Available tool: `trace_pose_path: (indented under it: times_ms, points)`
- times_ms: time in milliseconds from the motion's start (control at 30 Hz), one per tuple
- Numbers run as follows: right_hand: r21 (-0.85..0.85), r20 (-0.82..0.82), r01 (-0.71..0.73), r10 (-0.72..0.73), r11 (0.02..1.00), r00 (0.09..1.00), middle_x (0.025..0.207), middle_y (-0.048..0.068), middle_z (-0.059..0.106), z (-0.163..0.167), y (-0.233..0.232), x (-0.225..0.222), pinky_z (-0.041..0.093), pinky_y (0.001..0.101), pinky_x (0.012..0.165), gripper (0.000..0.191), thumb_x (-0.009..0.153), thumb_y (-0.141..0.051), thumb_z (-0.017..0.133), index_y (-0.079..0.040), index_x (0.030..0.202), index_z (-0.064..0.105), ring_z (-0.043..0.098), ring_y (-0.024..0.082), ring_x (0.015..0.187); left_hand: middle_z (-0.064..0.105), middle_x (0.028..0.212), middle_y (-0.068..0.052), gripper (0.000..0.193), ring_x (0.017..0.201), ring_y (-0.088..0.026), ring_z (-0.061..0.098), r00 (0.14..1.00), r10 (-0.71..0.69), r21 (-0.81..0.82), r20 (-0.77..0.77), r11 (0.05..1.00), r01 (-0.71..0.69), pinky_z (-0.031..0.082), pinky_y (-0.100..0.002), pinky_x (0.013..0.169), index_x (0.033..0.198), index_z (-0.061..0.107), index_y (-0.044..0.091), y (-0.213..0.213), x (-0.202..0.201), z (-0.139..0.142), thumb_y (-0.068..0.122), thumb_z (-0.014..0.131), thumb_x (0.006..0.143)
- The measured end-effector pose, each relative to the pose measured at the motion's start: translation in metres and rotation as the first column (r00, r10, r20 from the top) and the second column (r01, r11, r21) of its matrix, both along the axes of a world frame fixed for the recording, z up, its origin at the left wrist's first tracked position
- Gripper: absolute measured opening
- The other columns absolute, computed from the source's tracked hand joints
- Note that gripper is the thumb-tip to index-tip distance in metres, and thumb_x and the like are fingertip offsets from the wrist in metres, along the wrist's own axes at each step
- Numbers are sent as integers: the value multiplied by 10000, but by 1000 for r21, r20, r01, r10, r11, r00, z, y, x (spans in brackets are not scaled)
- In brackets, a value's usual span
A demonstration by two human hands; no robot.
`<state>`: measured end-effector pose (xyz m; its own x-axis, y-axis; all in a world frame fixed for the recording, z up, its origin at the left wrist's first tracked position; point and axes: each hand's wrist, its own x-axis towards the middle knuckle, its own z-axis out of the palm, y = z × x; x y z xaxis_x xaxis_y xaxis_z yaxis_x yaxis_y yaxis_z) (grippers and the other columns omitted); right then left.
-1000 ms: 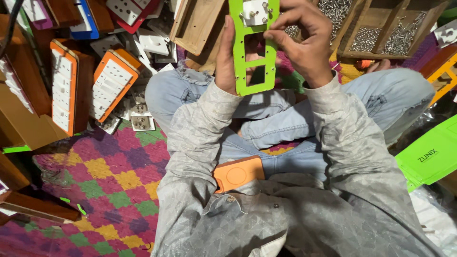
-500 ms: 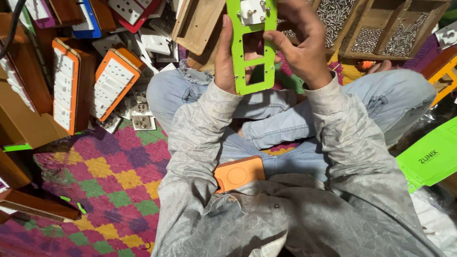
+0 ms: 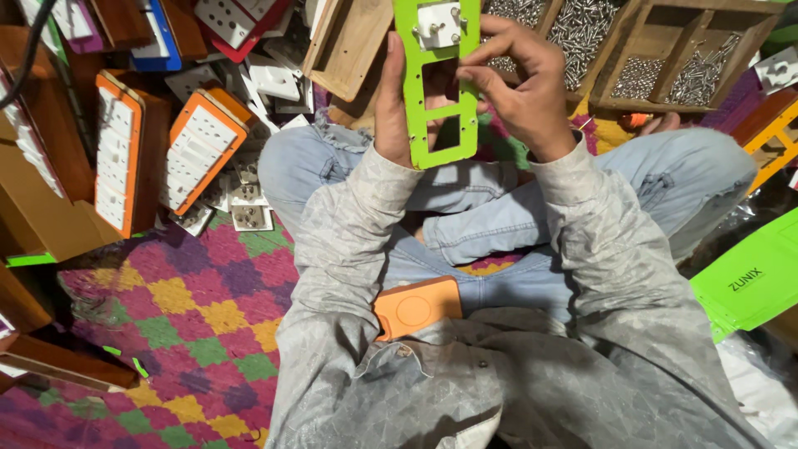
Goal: The person sits on the floor and assembles a green electrical socket panel by hand. They insert white socket modules and switches into the panel's slots, then secure them using screws from a nearby wooden box.
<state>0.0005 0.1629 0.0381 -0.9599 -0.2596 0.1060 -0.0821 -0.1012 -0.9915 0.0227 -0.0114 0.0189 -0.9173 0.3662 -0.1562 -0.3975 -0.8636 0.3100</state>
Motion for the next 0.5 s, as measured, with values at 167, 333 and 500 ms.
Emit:
trace_pose_path:
  times_ms: [167,333,500]
  points:
    - [-84,3,14,-14,996,1000,1328,98,624,13,-7,2,559,273,1014,473,964,12,708,-55,1365,466,638,148,1221,670,1258,-140,669,1073,-238,712,999,9,30,45,1000,-10,643,-468,878,1437,539,37,-1,-2,-8,596,452,1081]
    - [132,-132,42,-24,990,991,1304,154,653,9,-8,-3,559,329,1060,398,991,98,728,8,1348,579,662,218,1209,670,1226,-148,655,1016,-276,722,1000,6,-16,24,1000,-6,642,-474,859,1422,534,39,3,-4,-16,596,451,1088]
    - [-25,-68,68,-69,997,995,1318,96,646,-7,-5,1,578,292,1007,334,1028,70,730,-23,1268,518,671,179,1171,677,1210,-150,659,934,-272,731,999,0,-37,35,999,2,646,-459,824,1432,536,48,3,-2,-13,600,443,1083]
